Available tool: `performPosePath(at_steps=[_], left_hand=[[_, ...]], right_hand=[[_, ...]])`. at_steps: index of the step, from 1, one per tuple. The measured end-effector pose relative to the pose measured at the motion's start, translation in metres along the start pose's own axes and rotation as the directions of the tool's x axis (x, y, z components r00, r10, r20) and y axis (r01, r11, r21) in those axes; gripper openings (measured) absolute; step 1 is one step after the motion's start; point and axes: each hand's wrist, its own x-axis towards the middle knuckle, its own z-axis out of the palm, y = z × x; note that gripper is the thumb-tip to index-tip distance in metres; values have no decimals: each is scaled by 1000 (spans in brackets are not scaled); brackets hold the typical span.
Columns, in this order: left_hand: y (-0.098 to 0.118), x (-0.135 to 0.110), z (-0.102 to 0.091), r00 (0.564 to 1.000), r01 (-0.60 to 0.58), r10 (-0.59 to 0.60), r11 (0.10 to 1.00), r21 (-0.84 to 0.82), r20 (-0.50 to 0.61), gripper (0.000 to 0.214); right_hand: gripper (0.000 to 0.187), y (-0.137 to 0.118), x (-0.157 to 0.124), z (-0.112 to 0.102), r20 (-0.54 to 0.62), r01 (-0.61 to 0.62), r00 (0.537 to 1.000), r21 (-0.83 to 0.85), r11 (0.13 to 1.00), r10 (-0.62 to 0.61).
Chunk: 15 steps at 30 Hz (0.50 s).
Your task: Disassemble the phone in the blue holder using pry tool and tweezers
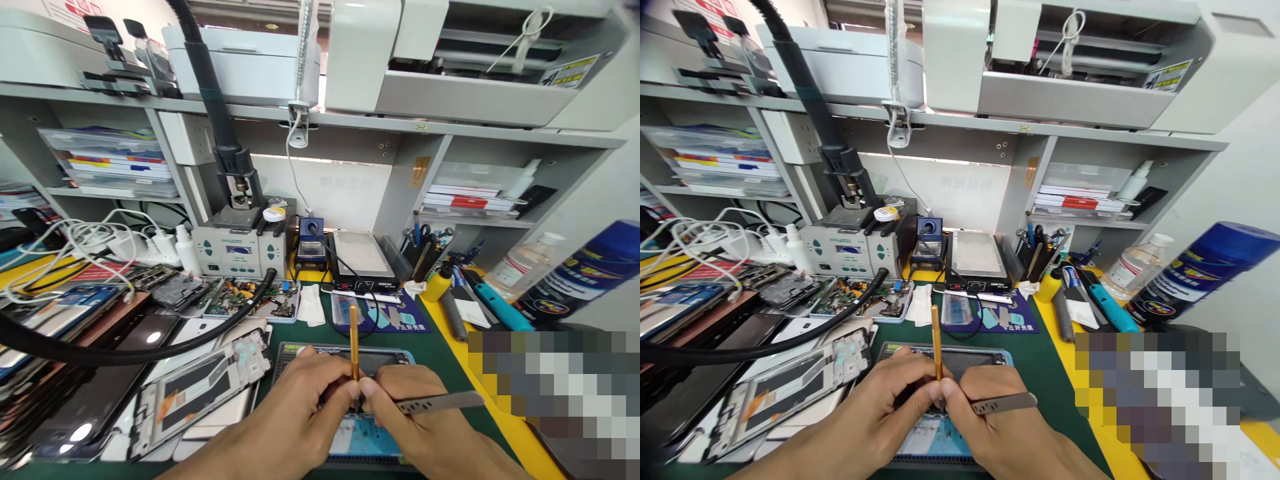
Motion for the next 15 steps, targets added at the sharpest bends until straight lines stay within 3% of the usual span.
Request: performPosePath(at_steps=[8,15], left_hand=[[-1,1,0,998,33,-34,999,8,60,34],[-3,1,1,999,19,-19,1000,13,49,34]], right_hand=[[57,1,1,-1,-9,24,1000,-11,1000,-24],[57,0,-2,1,-38,35,999,-3,999,-36]])
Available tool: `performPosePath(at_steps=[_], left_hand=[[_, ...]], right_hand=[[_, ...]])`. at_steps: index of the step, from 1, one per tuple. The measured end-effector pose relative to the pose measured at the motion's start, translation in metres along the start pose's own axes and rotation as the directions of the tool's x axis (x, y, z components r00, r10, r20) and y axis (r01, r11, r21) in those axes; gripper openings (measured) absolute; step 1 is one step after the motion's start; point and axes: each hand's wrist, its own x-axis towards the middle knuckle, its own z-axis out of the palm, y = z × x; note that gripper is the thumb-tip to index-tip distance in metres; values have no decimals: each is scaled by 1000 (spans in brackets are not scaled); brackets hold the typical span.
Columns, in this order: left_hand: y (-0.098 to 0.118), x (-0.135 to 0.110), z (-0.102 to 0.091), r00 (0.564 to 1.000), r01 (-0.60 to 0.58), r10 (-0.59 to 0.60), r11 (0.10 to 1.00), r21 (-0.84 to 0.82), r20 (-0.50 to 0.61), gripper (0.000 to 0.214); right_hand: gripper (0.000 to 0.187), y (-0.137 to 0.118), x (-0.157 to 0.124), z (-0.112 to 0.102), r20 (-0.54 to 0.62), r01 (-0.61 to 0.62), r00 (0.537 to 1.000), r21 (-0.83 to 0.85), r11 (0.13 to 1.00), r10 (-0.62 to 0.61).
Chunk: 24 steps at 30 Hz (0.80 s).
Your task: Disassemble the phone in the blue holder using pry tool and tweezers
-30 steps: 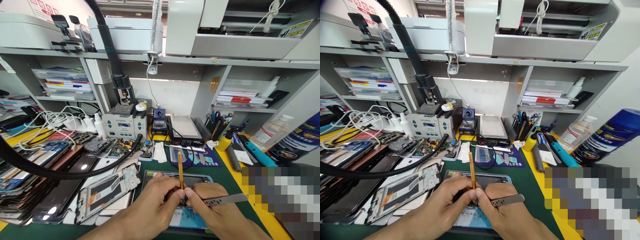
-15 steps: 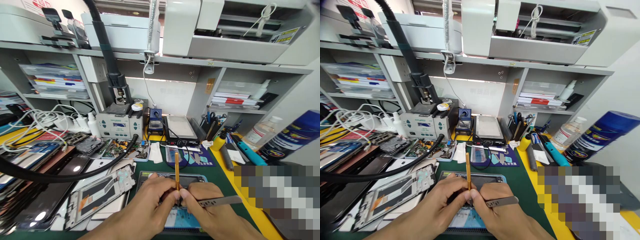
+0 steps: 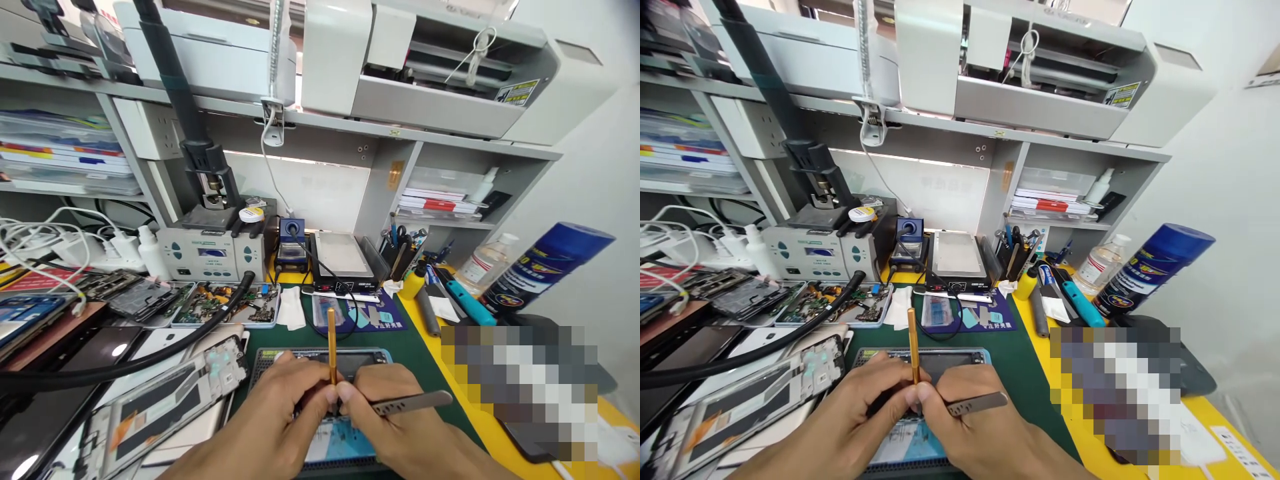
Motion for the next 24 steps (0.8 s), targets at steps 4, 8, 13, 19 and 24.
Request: performPosePath(at_steps=[4,8,13,19,24], left_hand=[[1,-1,-1,999,-25,25,1000,-3,-27,31],[2,-1,-2,997,-61,61,998,5,-43,27],[0,-3,-2,997,-57,57,998,20,-43,27],[1,-2,-1,998,-37,38,999,25,-41,27],[2,-1,-3,997,-52,53,998,20,-47,28]], right_hand=[[57,-1,1,-2,-14,-17,1000,20,1000,17],[56,0,1,-2,-33,-48,998,28,998,48],[55,0,0,-1,-23,-37,999,18,999,38],[55,-1,-1,-1,12,-10,1000,1,1000,10],[57,-1,0,-2,49,-7,999,-36,999,9]])
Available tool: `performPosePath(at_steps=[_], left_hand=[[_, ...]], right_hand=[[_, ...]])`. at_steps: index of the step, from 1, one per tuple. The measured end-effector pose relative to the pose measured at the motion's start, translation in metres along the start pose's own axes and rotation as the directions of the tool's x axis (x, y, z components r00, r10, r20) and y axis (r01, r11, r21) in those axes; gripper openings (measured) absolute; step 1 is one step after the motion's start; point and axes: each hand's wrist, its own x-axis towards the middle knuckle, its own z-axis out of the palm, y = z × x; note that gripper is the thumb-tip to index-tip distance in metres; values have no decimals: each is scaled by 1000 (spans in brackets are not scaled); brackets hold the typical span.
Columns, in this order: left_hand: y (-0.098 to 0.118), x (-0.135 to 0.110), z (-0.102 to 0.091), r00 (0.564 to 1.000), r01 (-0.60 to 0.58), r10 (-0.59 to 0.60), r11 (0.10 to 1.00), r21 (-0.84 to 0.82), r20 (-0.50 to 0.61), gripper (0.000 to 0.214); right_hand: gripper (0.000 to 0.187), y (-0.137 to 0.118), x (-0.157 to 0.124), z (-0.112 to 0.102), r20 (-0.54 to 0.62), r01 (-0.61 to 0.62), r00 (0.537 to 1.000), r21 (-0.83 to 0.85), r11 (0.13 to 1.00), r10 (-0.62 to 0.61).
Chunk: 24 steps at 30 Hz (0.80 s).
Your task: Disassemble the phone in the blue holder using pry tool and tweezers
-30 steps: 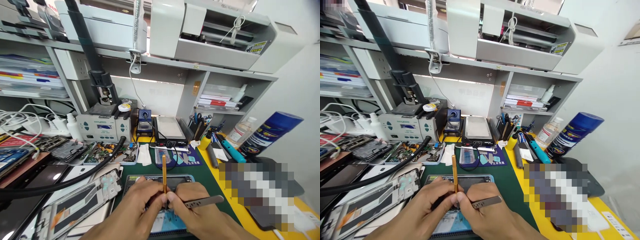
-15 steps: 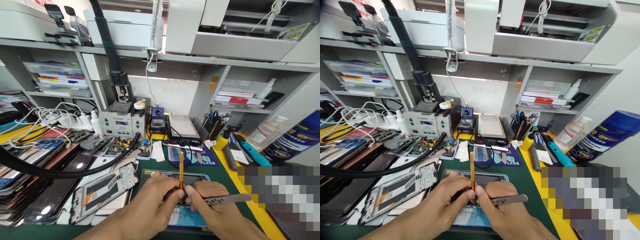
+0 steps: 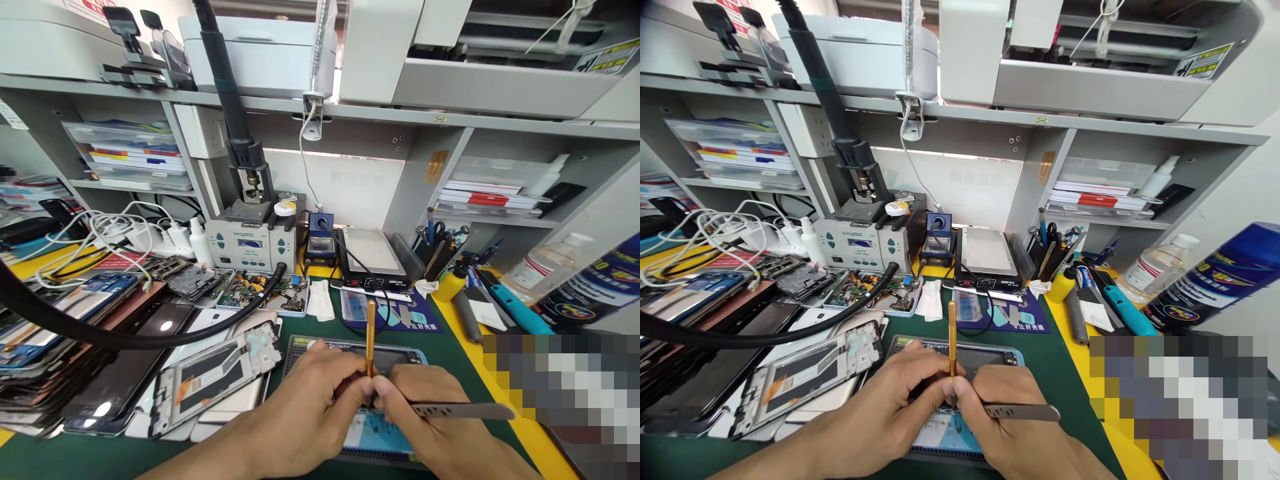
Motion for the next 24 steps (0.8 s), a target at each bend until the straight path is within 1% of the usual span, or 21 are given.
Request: performPosePath(at_steps=[9,15,24], left_hand=[[-4,-2,1,1000,6,-6,1000,-7,-4,25],[-4,-1,2,1000,11,-11,1000,-11,-16,23],[-4,-1,2,999,19,-19,1000,-15,-27,25]], right_hand=[[67,-2,2,0,-11,43,999,-24,999,-44],[62,-1,2,1,-17,31,999,-30,999,-31],[64,0,1,1,-36,65,997,-26,998,-66]])
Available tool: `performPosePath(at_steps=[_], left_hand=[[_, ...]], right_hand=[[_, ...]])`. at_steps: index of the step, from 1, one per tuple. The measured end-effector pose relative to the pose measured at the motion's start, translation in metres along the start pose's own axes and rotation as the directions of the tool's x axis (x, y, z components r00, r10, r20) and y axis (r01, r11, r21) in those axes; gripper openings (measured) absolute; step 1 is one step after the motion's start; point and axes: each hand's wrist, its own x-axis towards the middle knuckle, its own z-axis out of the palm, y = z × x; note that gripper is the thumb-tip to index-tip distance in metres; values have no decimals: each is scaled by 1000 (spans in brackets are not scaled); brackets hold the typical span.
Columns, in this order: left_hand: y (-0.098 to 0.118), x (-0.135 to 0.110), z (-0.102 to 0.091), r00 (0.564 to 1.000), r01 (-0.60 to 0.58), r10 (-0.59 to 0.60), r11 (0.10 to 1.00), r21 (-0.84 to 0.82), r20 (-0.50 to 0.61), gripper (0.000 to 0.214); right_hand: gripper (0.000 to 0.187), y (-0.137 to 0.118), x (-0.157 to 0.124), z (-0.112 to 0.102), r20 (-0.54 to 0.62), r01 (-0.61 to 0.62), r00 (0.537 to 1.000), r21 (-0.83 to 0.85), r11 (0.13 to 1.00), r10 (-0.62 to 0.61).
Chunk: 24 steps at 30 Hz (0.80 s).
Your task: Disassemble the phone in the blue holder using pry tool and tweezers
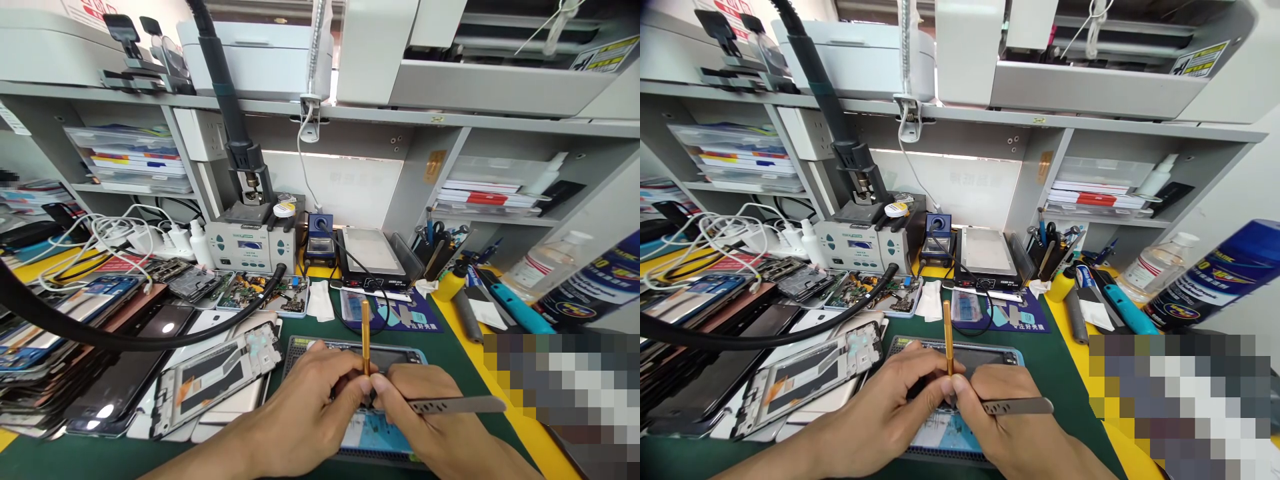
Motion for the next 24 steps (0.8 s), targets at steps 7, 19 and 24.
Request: performPosePath(at_steps=[7,19,24], left_hand=[[3,-1,-2,1000,9,-9,1000,10,-1,27],[1,0,-1,1000,-21,20,999,34,14,26],[1,0,0,1000,-16,16,999,37,8,27]], right_hand=[[61,-2,-1,1,14,-34,999,16,999,34],[54,2,0,1,-22,-104,994,69,992,106],[54,1,-1,1,-23,-83,996,66,994,84]])
